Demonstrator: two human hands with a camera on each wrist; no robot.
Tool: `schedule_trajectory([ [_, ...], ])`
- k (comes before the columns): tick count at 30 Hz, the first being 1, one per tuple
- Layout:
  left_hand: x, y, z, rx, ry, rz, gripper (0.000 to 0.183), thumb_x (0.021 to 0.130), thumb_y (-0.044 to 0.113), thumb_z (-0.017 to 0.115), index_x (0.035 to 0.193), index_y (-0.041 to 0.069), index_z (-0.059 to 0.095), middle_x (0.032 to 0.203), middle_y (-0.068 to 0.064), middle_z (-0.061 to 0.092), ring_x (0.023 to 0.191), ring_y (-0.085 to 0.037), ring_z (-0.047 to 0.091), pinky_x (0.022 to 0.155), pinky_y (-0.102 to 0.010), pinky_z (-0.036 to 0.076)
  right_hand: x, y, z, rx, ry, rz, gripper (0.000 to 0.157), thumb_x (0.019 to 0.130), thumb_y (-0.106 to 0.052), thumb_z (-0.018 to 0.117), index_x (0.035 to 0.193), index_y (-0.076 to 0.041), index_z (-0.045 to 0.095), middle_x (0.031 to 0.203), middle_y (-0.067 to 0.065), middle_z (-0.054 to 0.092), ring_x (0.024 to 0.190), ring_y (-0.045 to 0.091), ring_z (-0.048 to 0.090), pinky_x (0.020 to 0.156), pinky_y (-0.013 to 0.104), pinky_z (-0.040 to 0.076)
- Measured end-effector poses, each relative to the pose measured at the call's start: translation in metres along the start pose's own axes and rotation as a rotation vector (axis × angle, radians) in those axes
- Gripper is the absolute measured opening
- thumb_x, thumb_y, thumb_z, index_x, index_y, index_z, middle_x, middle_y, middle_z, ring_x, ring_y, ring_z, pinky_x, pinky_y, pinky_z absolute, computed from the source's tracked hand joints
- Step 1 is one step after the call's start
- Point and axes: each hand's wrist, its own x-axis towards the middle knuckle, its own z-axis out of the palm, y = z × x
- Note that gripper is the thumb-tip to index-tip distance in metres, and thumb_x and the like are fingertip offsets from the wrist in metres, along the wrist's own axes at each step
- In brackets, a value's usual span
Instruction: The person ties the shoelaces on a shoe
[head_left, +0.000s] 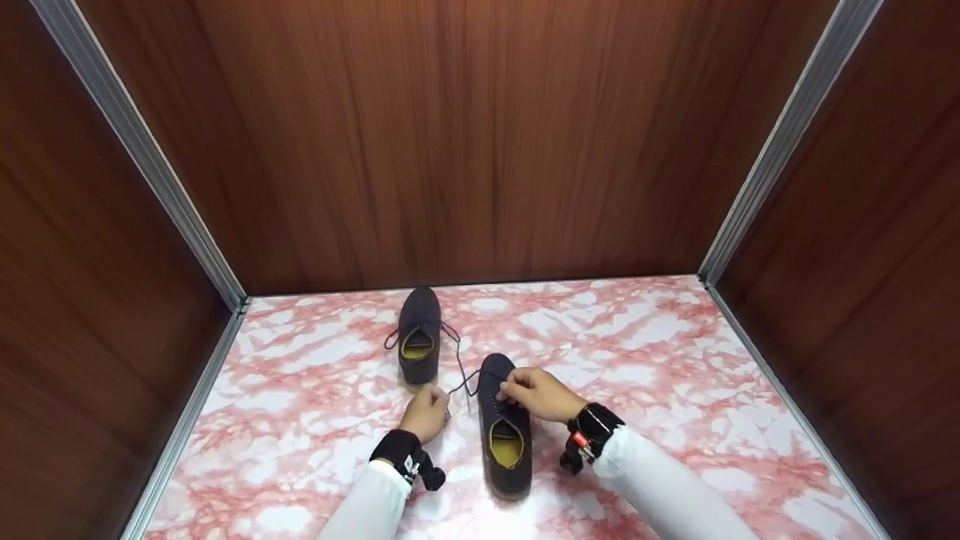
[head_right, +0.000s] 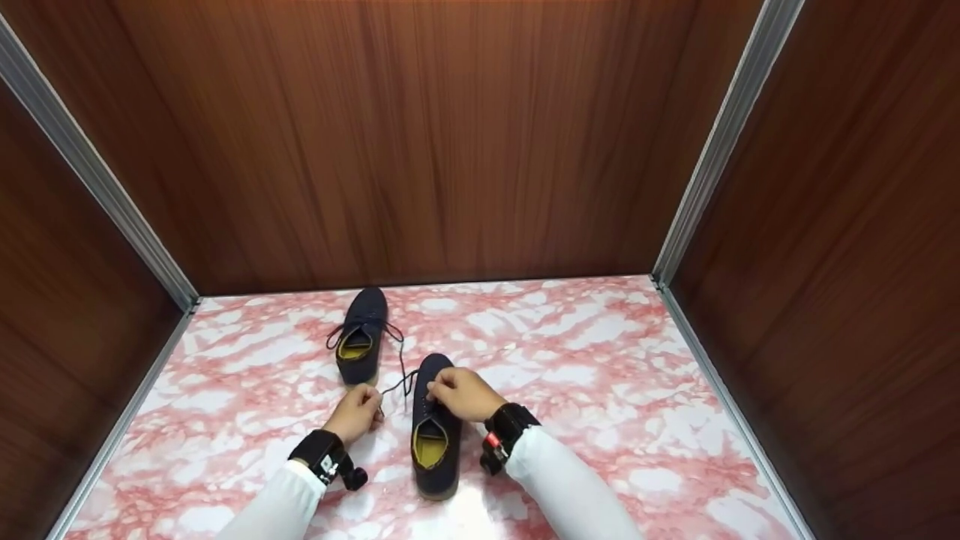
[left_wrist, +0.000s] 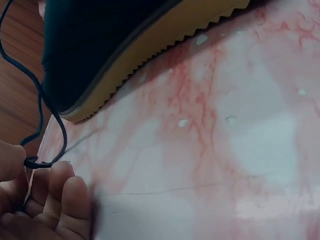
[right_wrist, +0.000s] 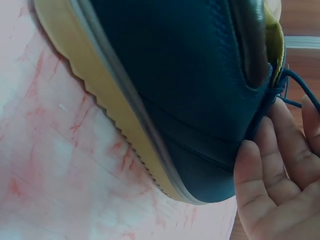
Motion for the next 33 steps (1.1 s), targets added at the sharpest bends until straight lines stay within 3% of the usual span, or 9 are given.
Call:
schedule_trajectory([
  [7, -0.007, 0.023, -0.020, -0.097, -0.069, 0.014, 0.015, 0.103, 0.014, 0.056, 0.096, 0.001, 0.058, 0.070, 0.001, 0.056, 0.061, -0.011, 0.055, 0.059, -0.023, 0.047, 0.003, 0.000, -0.003, 0.078, 0.008, 0.044, 0.026, 0.107, -0.016, 0.055, 0.093, 0.003, 0.065, 0.101, 0.018, 0.078, 0.086, 0.018, 0.072, 0.078, 0.037, 0.061],
  [12, -0.012, 0.040, -0.032, -0.141, -0.180, 0.039, 0.015, 0.102, 0.014, 0.059, 0.094, 0.001, 0.060, 0.069, 0.002, 0.059, 0.061, -0.011, 0.057, 0.059, -0.024, 0.049, 0.004, 0.000, -0.007, 0.126, 0.022, 0.095, 0.025, 0.107, -0.018, 0.056, 0.097, 0.004, 0.064, 0.101, 0.020, 0.077, 0.083, 0.018, 0.074, 0.076, 0.038, 0.062],
  [16, -0.018, 0.053, -0.036, -0.124, -0.276, 0.105, 0.015, 0.100, 0.013, 0.061, 0.092, 0.000, 0.064, 0.069, 0.002, 0.061, 0.062, -0.011, 0.060, 0.060, -0.023, 0.051, 0.005, 0.000, -0.011, 0.100, 0.060, 0.104, 0.026, 0.106, -0.020, 0.058, 0.094, 0.003, 0.065, 0.093, 0.016, 0.075, 0.077, 0.019, 0.071, 0.073, 0.042, 0.063],
  [19, -0.022, 0.062, -0.033, -0.115, -0.351, 0.153, 0.017, 0.099, 0.012, 0.063, 0.091, -0.003, 0.066, 0.068, 0.001, 0.063, 0.062, -0.012, 0.061, 0.059, -0.021, 0.052, 0.005, -0.001, -0.013, 0.080, 0.091, 0.107, 0.026, 0.105, -0.019, 0.060, 0.091, 0.001, 0.066, 0.088, 0.012, 0.073, 0.072, 0.020, 0.069, 0.070, 0.039, 0.061],
  [23, -0.029, 0.071, -0.024, -0.094, -0.433, 0.192, 0.016, 0.098, 0.011, 0.065, 0.090, -0.002, 0.067, 0.070, -0.002, 0.068, 0.062, -0.010, 0.062, 0.058, -0.020, 0.051, 0.005, -0.001, -0.017, 0.051, 0.120, 0.104, 0.025, 0.103, -0.018, 0.061, 0.087, 0.001, 0.066, 0.083, 0.013, 0.070, 0.065, 0.015, 0.062, 0.060, 0.026, 0.052],
  [28, -0.037, 0.080, -0.004, -0.138, -0.488, 0.181, 0.010, 0.095, 0.009, 0.070, 0.092, 0.001, 0.067, 0.071, 0.000, 0.068, 0.061, -0.009, 0.066, 0.058, -0.022, 0.055, 0.005, -0.001, -0.021, 0.026, 0.117, 0.092, 0.025, 0.102, -0.017, 0.061, 0.086, 0.002, 0.066, 0.076, 0.011, 0.065, 0.059, 0.008, 0.054, 0.054, 0.020, 0.042],
  [33, -0.040, 0.084, 0.007, -0.216, -0.637, 0.154, 0.013, 0.092, 0.012, 0.079, 0.095, 0.004, 0.068, 0.076, -0.003, 0.076, 0.065, -0.009, 0.072, 0.060, -0.022, 0.058, 0.004, -0.002, -0.022, 0.014, 0.096, 0.078, 0.027, 0.102, -0.018, 0.061, 0.086, 0.003, 0.065, 0.082, 0.020, 0.067, 0.059, 0.007, 0.053, 0.055, 0.020, 0.042],
])
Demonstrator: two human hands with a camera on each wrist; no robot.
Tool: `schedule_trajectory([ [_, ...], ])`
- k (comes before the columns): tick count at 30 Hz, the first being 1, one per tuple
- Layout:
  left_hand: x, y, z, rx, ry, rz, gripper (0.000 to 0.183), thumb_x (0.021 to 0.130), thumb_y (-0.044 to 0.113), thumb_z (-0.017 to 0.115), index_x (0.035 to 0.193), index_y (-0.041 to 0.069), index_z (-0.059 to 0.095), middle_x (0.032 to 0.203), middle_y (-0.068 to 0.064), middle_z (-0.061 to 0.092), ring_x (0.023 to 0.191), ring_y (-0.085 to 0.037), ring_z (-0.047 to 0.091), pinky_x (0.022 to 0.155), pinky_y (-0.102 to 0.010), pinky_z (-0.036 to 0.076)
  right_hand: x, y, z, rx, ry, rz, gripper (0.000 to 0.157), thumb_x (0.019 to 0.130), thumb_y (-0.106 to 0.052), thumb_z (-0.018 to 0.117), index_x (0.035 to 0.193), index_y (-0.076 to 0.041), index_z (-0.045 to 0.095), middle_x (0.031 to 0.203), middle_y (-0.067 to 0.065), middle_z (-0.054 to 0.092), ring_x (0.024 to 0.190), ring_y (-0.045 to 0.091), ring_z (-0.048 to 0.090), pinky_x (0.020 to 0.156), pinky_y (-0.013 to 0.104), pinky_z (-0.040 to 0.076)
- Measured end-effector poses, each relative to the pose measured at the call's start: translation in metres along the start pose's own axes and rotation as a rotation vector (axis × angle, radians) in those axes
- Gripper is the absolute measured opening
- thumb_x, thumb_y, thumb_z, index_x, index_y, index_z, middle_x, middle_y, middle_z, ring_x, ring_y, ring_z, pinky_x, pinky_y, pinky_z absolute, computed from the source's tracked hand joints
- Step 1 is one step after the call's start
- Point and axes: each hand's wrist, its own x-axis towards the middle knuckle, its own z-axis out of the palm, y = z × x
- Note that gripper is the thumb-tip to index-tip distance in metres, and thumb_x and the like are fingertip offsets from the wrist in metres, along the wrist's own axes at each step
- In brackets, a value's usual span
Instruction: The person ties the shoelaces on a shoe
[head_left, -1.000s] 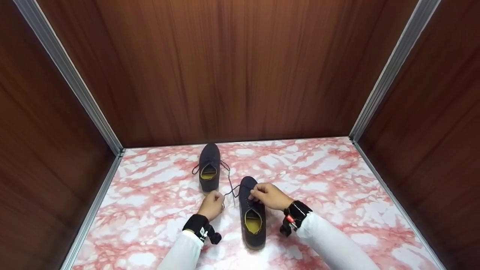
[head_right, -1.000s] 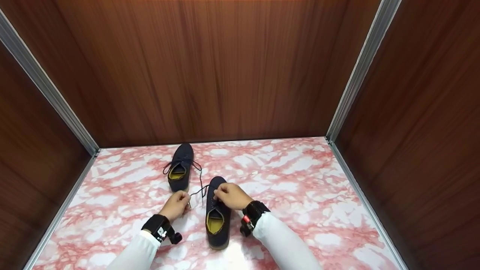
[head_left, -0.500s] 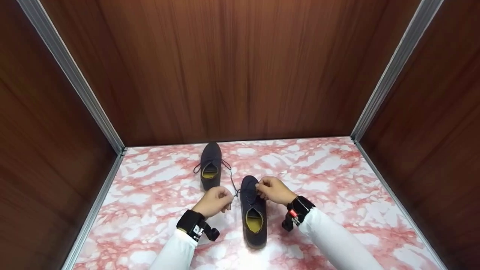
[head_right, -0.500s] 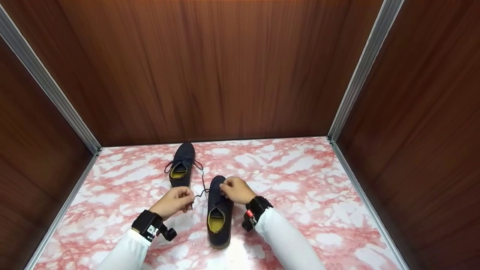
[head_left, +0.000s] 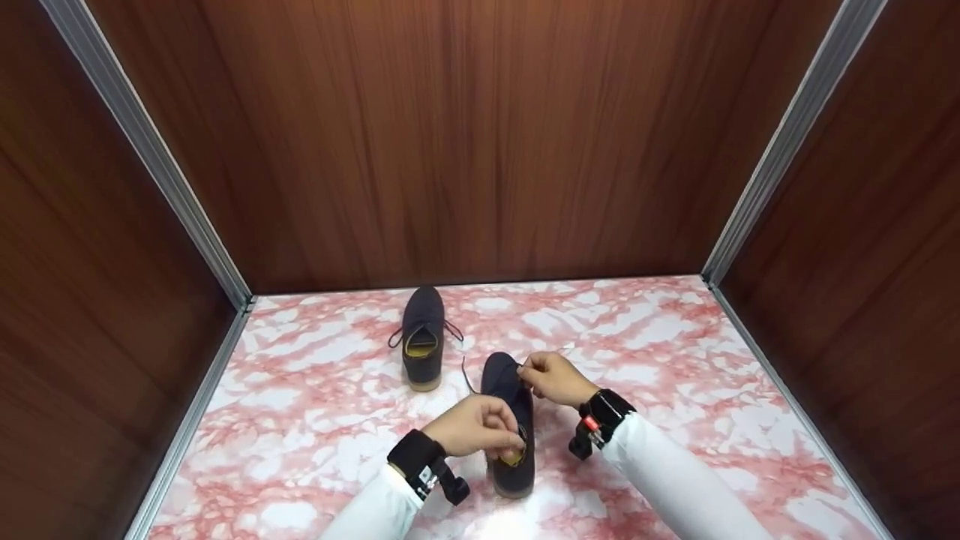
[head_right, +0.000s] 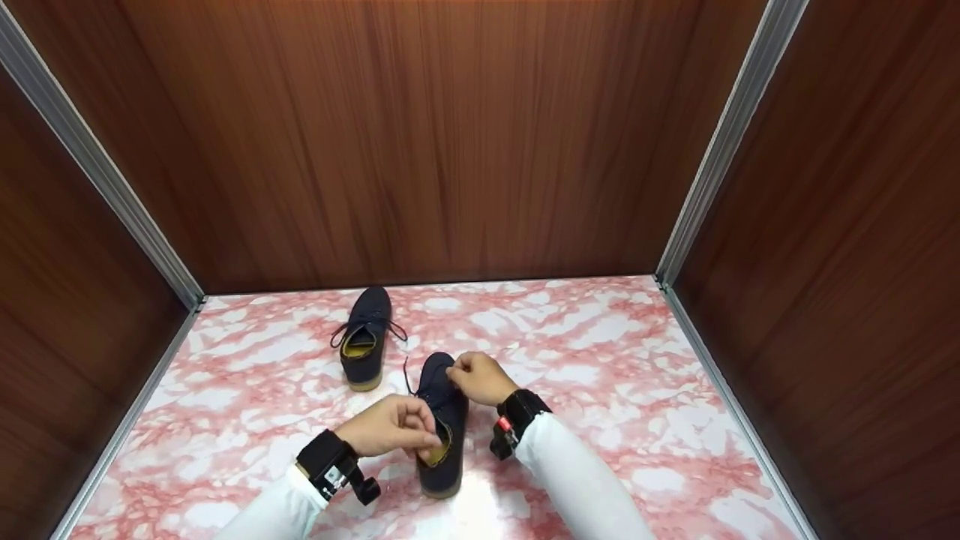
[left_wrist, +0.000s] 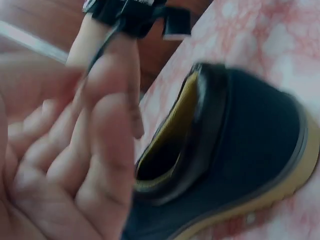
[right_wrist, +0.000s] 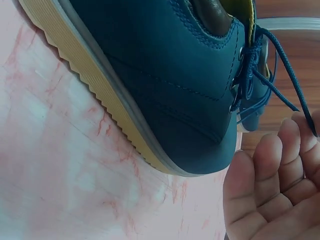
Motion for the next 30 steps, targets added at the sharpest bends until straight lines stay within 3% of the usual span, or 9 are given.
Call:
schedule_trajectory([
  [3, 0.001, -0.003, -0.005, 0.019, 0.036, 0.007, 0.012, 0.093, 0.013, 0.077, 0.095, 0.004, 0.069, 0.083, -0.011, 0.080, 0.064, -0.008, 0.071, 0.057, -0.022, 0.055, 0.000, 0.001, -0.001, -0.001, -0.004, -0.002, 0.027, 0.102, -0.018, 0.061, 0.087, 0.005, 0.066, 0.086, 0.023, 0.069, 0.059, 0.007, 0.053, 0.054, 0.020, 0.041],
  [9, 0.005, -0.018, -0.027, 0.143, 0.326, 0.014, 0.014, 0.098, 0.012, 0.068, 0.094, -0.002, 0.068, 0.091, -0.027, 0.076, 0.060, -0.007, 0.064, 0.053, -0.018, 0.046, 0.001, 0.005, -0.002, 0.012, -0.007, 0.005, 0.029, 0.102, -0.018, 0.061, 0.088, 0.007, 0.065, 0.079, 0.013, 0.066, 0.057, 0.005, 0.052, 0.053, 0.019, 0.041],
  [11, 0.008, -0.023, -0.032, 0.177, 0.383, -0.004, 0.016, 0.098, 0.013, 0.067, 0.093, -0.002, 0.069, 0.089, -0.025, 0.075, 0.061, -0.009, 0.065, 0.053, -0.018, 0.046, 0.001, 0.007, -0.001, 0.020, -0.009, 0.004, 0.030, 0.103, -0.018, 0.062, 0.089, 0.009, 0.064, 0.076, 0.008, 0.064, 0.056, 0.005, 0.052, 0.053, 0.019, 0.041],
  [15, 0.016, -0.033, -0.037, 0.252, 0.468, -0.077, 0.024, 0.099, 0.023, 0.068, 0.083, 0.004, 0.069, 0.073, -0.005, 0.070, 0.059, -0.011, 0.064, 0.054, -0.020, 0.046, 0.000, 0.009, 0.000, 0.029, -0.012, -0.008, 0.031, 0.102, -0.018, 0.062, 0.092, 0.012, 0.064, 0.071, -0.001, 0.059, 0.057, 0.006, 0.052, 0.052, 0.019, 0.042],
  [18, 0.025, -0.038, -0.037, 0.289, 0.492, -0.124, 0.031, 0.099, 0.032, 0.069, 0.075, 0.012, 0.065, 0.062, 0.006, 0.059, 0.053, -0.009, 0.057, 0.052, -0.021, 0.043, -0.001, 0.008, -0.001, 0.036, -0.009, -0.009, 0.030, 0.102, -0.018, 0.063, 0.091, 0.010, 0.064, 0.072, -0.001, 0.061, 0.058, 0.009, 0.053, 0.052, 0.019, 0.043],
  [21, 0.029, -0.041, -0.037, 0.292, 0.469, -0.136, 0.036, 0.099, 0.036, 0.069, 0.069, 0.017, 0.060, 0.057, 0.009, 0.052, 0.049, -0.006, 0.050, 0.049, -0.021, 0.040, -0.002, 0.007, 0.001, 0.043, -0.008, -0.007, 0.029, 0.103, -0.017, 0.062, 0.089, 0.008, 0.065, 0.076, 0.009, 0.064, 0.058, 0.009, 0.054, 0.053, 0.020, 0.044],
  [26, 0.028, -0.039, -0.037, 0.285, 0.383, -0.106, 0.037, 0.098, 0.029, 0.069, 0.065, 0.019, 0.055, 0.055, 0.009, 0.050, 0.049, -0.006, 0.047, 0.049, -0.020, 0.038, -0.003, 0.005, 0.000, 0.036, -0.003, -0.002, 0.029, 0.103, -0.018, 0.062, 0.090, 0.008, 0.066, 0.081, 0.018, 0.067, 0.058, 0.007, 0.053, 0.053, 0.020, 0.044],
  [30, 0.026, -0.034, -0.033, 0.282, 0.355, -0.103, 0.038, 0.097, 0.025, 0.069, 0.063, 0.020, 0.052, 0.053, 0.010, 0.050, 0.049, -0.006, 0.046, 0.049, -0.020, 0.037, -0.003, 0.005, -0.001, 0.029, 0.008, 0.001, 0.029, 0.102, -0.017, 0.062, 0.091, 0.009, 0.066, 0.080, 0.018, 0.067, 0.058, 0.006, 0.053, 0.053, 0.020, 0.043],
])
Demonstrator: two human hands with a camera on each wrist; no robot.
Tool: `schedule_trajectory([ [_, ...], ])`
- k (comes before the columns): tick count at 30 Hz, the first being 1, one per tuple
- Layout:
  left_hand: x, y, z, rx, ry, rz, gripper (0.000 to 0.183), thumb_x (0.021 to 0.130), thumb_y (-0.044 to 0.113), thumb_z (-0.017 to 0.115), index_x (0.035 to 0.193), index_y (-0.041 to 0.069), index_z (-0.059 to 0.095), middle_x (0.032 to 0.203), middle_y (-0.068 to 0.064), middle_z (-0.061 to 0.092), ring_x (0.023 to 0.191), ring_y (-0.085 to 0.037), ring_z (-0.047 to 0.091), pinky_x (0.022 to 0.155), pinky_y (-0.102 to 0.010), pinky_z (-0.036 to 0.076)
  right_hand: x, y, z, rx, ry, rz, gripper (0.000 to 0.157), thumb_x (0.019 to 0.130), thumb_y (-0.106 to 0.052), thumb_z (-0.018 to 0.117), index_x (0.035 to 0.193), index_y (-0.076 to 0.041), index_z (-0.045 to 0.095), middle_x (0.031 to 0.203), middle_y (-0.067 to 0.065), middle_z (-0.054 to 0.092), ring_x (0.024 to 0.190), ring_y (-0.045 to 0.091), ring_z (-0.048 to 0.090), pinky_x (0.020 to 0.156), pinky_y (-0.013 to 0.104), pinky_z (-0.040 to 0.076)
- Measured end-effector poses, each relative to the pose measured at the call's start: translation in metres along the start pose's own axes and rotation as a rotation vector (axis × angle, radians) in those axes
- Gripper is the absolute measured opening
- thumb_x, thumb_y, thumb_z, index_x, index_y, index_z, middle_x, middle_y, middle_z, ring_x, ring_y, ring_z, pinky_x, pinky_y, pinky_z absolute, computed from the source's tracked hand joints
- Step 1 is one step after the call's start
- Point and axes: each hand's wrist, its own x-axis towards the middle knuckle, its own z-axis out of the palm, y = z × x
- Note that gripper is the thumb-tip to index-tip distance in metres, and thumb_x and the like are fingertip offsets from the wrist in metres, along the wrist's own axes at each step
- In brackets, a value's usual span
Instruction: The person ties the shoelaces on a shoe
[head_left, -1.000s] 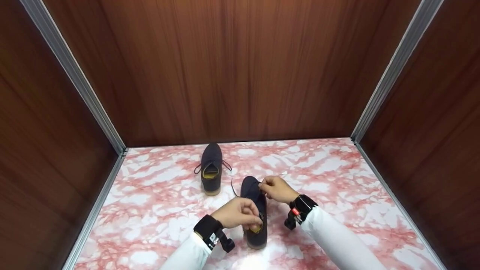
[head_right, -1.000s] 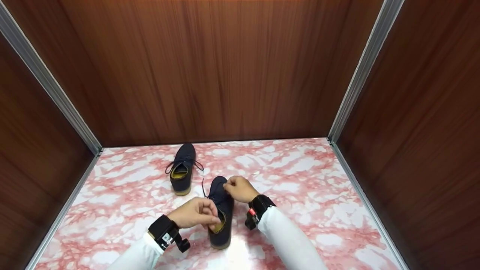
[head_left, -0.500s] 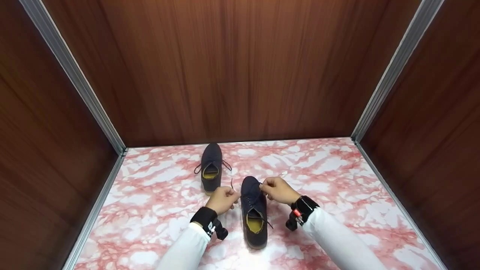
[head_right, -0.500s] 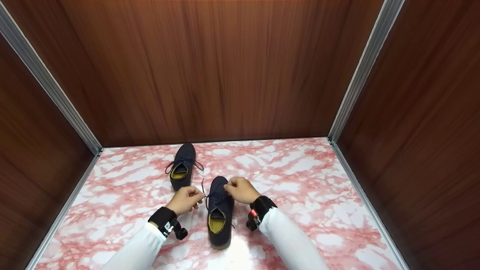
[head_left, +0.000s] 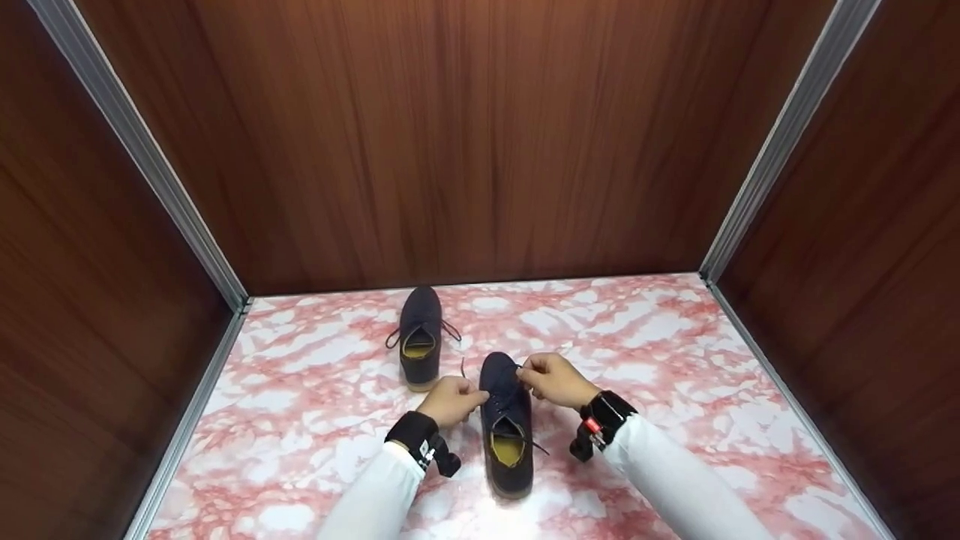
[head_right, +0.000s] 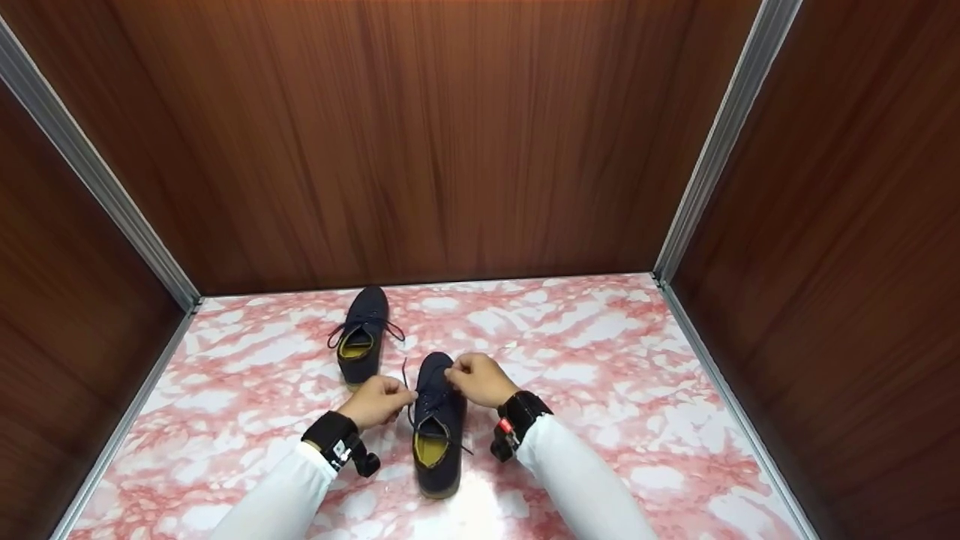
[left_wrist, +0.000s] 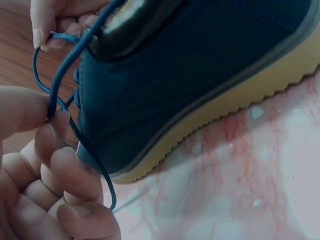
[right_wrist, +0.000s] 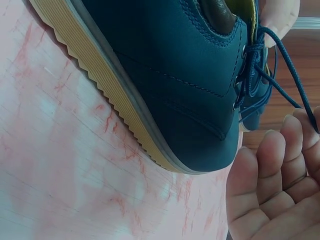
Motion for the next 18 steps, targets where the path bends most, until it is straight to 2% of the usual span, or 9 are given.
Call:
schedule_trajectory([
  [5, -0.0050, 0.0052, 0.0028, -0.022, -0.042, -0.012, 0.039, 0.098, 0.028, 0.069, 0.063, 0.018, 0.055, 0.052, 0.009, 0.051, 0.048, -0.005, 0.046, 0.048, -0.019, 0.036, 0.0016, -0.0004, 0.0001, -0.010, 0.008, 0.000, 0.032, 0.103, -0.019, 0.062, 0.092, 0.011, 0.066, 0.076, 0.014, 0.065, 0.058, 0.006, 0.053, 0.053, 0.020, 0.041],
  [11, -0.0070, 0.0104, 0.0024, -0.021, -0.133, 0.012, 0.041, 0.098, 0.032, 0.070, 0.077, -0.002, 0.071, 0.056, 0.010, 0.055, 0.049, -0.003, 0.048, 0.047, -0.019, 0.036, 0.0028, 0.0006, -0.0013, -0.015, 0.011, -0.022, 0.034, 0.103, -0.020, 0.061, 0.091, 0.011, 0.068, 0.073, 0.008, 0.064, 0.059, 0.007, 0.053, 0.054, 0.019, 0.041],
  [14, -0.0048, 0.0107, 0.0018, -0.005, -0.089, 0.033, 0.036, 0.096, 0.031, 0.074, 0.083, -0.003, 0.074, 0.059, 0.010, 0.056, 0.052, -0.003, 0.050, 0.049, -0.019, 0.039, 0.0026, 0.0003, -0.0022, -0.013, 0.013, -0.033, 0.034, 0.103, -0.018, 0.060, 0.090, 0.012, 0.069, 0.072, 0.007, 0.064, 0.058, 0.005, 0.053, 0.055, 0.018, 0.042],
  [18, 0.0002, 0.0095, 0.0036, -0.023, 0.044, 0.061, 0.027, 0.091, 0.027, 0.080, 0.094, 0.001, 0.074, 0.071, 0.006, 0.062, 0.061, -0.004, 0.055, 0.055, -0.018, 0.045, 0.0028, -0.0005, -0.0030, -0.017, 0.023, -0.039, 0.034, 0.102, -0.017, 0.060, 0.089, 0.013, 0.070, 0.069, 0.002, 0.061, 0.056, 0.003, 0.051, 0.053, 0.017, 0.040],
])
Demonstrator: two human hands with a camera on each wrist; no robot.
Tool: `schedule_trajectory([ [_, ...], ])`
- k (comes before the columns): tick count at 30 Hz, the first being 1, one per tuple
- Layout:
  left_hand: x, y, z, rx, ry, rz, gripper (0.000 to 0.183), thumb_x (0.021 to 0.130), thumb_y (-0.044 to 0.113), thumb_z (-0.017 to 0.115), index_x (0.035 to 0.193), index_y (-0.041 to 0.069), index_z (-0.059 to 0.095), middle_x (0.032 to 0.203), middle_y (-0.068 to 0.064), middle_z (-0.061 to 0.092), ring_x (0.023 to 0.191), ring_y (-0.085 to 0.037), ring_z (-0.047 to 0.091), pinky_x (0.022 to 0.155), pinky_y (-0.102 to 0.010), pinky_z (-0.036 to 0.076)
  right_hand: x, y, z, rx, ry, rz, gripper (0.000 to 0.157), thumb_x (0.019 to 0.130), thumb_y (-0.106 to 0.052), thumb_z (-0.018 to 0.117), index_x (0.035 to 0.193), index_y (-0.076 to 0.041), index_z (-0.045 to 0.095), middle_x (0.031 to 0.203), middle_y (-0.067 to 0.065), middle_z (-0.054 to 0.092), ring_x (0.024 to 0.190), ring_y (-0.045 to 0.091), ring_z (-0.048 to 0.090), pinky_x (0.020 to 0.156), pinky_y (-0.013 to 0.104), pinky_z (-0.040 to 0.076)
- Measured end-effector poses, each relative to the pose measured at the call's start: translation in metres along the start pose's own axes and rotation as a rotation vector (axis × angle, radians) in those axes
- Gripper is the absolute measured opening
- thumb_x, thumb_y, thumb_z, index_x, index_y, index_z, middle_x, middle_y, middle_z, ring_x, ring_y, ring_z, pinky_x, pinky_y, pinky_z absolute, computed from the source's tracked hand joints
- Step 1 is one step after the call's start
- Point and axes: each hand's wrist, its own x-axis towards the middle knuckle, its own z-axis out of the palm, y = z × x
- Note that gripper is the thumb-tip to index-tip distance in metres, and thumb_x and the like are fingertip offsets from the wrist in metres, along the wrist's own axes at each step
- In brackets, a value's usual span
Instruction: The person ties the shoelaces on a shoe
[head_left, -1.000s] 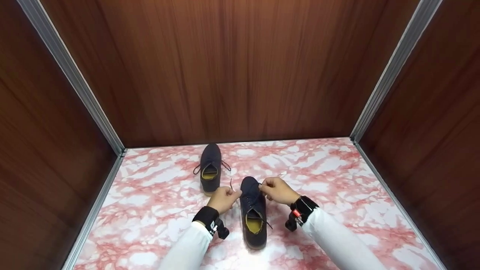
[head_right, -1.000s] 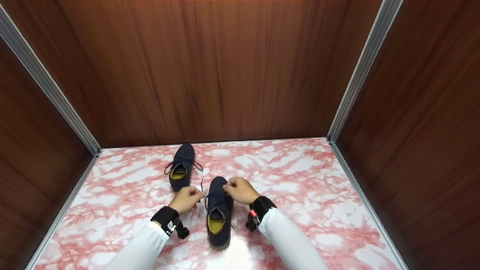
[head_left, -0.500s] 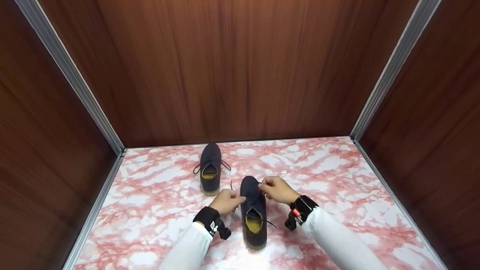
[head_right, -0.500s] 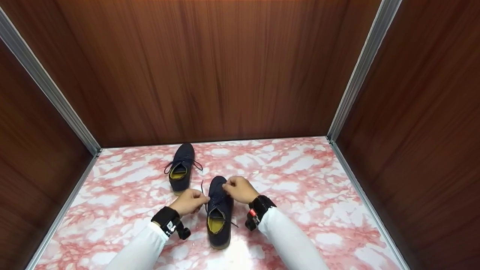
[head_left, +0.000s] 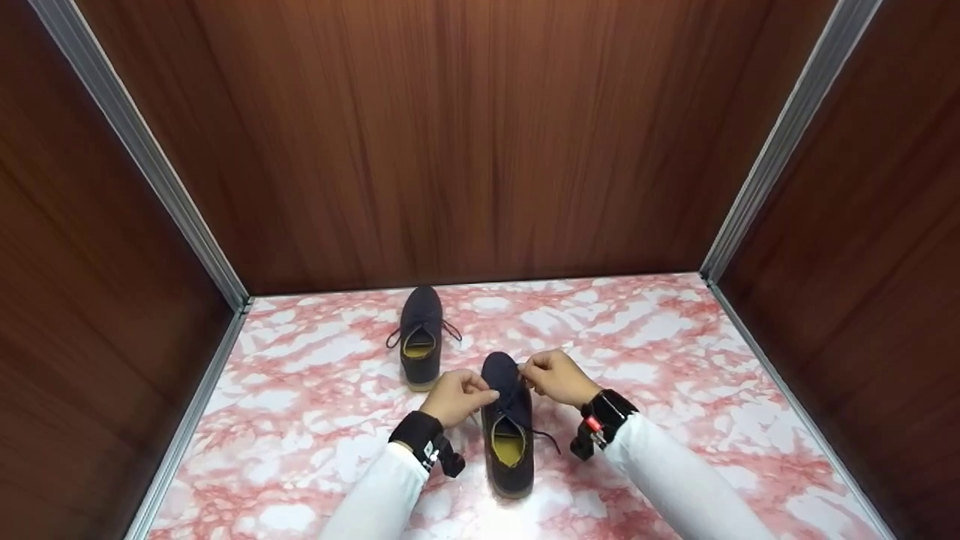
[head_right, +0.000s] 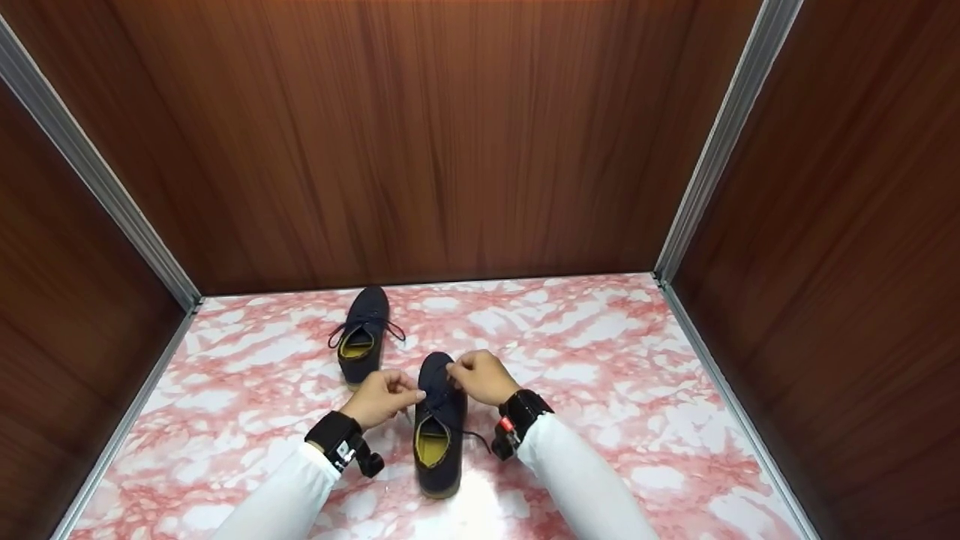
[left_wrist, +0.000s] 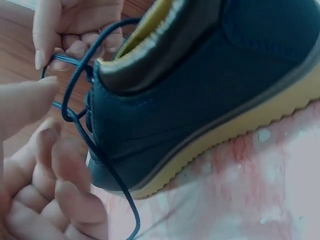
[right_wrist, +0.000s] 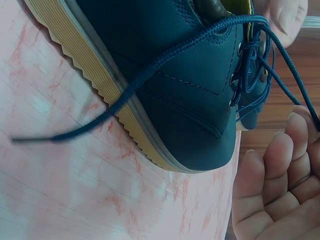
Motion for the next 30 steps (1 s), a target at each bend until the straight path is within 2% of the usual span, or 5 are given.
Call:
schedule_trajectory([
  [4, 0.004, -0.001, 0.005, -0.004, 0.030, 0.038, 0.035, 0.090, 0.024, 0.082, 0.112, -0.002, 0.074, 0.086, -0.001, 0.070, 0.072, -0.004, 0.058, 0.064, -0.017, 0.048, 0.001, -0.001, -0.001, -0.027, 0.025, 0.007, 0.031, 0.101, -0.016, 0.060, 0.087, 0.009, 0.074, 0.065, -0.005, 0.057, 0.053, 0.002, 0.048, 0.050, 0.017, 0.035],
  [11, 0.004, 0.002, 0.013, 0.047, 0.001, 0.055, 0.053, 0.083, 0.026, 0.089, 0.123, -0.002, 0.071, 0.081, 0.003, 0.064, 0.066, -0.006, 0.056, 0.061, -0.018, 0.047, 0.003, -0.001, -0.001, -0.076, 0.060, 0.008, 0.027, 0.100, -0.013, 0.061, 0.086, 0.001, 0.079, 0.065, -0.006, 0.057, 0.055, 0.004, 0.048, 0.051, 0.018, 0.037],
  [21, 0.003, 0.002, 0.020, 0.157, 0.058, 0.093, 0.033, 0.085, 0.033, 0.085, 0.105, 0.008, 0.079, 0.079, 0.003, 0.069, 0.069, -0.002, 0.056, 0.065, -0.019, 0.048, 0.010, -0.006, 0.002, -0.132, 0.088, -0.018, 0.031, 0.101, -0.021, 0.065, 0.080, -0.003, 0.079, 0.066, -0.007, 0.058, 0.058, 0.005, 0.045, 0.054, 0.020, 0.033],
  [27, 0.003, 0.000, 0.024, 0.152, 0.073, 0.105, 0.024, 0.088, 0.029, 0.081, 0.102, 0.010, 0.079, 0.078, 0.005, 0.069, 0.066, 0.000, 0.055, 0.063, -0.018, 0.046, 0.011, -0.008, 0.001, -0.124, 0.086, -0.003, 0.031, 0.101, -0.022, 0.064, 0.083, -0.004, 0.080, 0.063, -0.009, 0.054, 0.058, 0.004, 0.046, 0.055, 0.019, 0.036],
  [30, 0.003, 0.000, 0.025, 0.131, 0.079, 0.092, 0.022, 0.089, 0.028, 0.080, 0.102, 0.010, 0.078, 0.077, 0.006, 0.066, 0.066, 0.000, 0.055, 0.063, -0.018, 0.046, 0.010, -0.006, -0.002, -0.089, 0.083, 0.028, 0.032, 0.104, -0.024, 0.061, 0.088, -0.003, 0.081, 0.067, -0.009, 0.058, 0.057, 0.004, 0.048, 0.052, 0.018, 0.037],
])
